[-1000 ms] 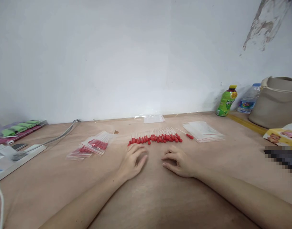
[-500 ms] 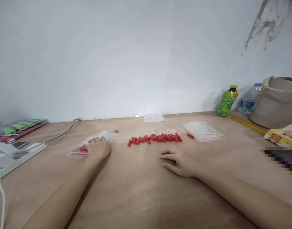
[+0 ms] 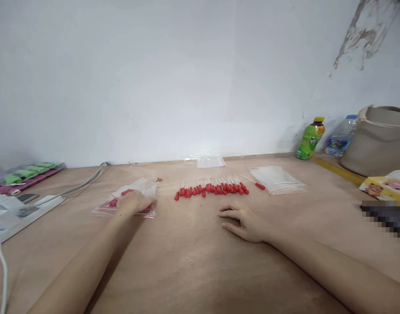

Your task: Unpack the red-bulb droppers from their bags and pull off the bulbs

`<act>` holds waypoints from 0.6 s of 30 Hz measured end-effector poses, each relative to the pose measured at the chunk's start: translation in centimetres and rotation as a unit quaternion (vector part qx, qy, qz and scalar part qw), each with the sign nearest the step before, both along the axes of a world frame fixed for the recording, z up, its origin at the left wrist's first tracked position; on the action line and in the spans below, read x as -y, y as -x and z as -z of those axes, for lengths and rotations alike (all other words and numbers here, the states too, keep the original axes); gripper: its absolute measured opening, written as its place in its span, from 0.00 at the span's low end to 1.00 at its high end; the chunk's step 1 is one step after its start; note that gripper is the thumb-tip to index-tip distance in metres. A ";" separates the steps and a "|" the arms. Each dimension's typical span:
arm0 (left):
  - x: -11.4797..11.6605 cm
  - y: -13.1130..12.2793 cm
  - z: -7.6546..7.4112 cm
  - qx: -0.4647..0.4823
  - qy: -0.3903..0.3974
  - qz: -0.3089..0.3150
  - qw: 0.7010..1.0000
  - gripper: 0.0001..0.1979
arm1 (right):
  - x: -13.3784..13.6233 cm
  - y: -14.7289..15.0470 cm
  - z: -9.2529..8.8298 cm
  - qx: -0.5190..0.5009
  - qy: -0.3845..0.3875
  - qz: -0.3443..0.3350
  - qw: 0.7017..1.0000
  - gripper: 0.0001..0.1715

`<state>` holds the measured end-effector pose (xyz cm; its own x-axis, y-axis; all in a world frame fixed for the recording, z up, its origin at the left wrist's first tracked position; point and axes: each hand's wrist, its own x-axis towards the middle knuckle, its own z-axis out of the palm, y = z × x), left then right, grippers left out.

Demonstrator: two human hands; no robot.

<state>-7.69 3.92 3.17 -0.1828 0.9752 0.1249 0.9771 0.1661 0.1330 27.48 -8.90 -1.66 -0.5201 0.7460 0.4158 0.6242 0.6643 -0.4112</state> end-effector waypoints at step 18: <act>6.9 -7.0 -3.4 0.285 0.158 0.385 0.863 0.15 | 0.4 0.0 -0.6 -0.084 -0.096 0.053 0.990 0.26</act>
<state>-0.64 -2.97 6.56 0.5911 0.8040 -0.0651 0.6044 -0.3880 0.6958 27.52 -9.32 -1.06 -0.3547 0.6914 0.6294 0.6273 0.6752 -0.3881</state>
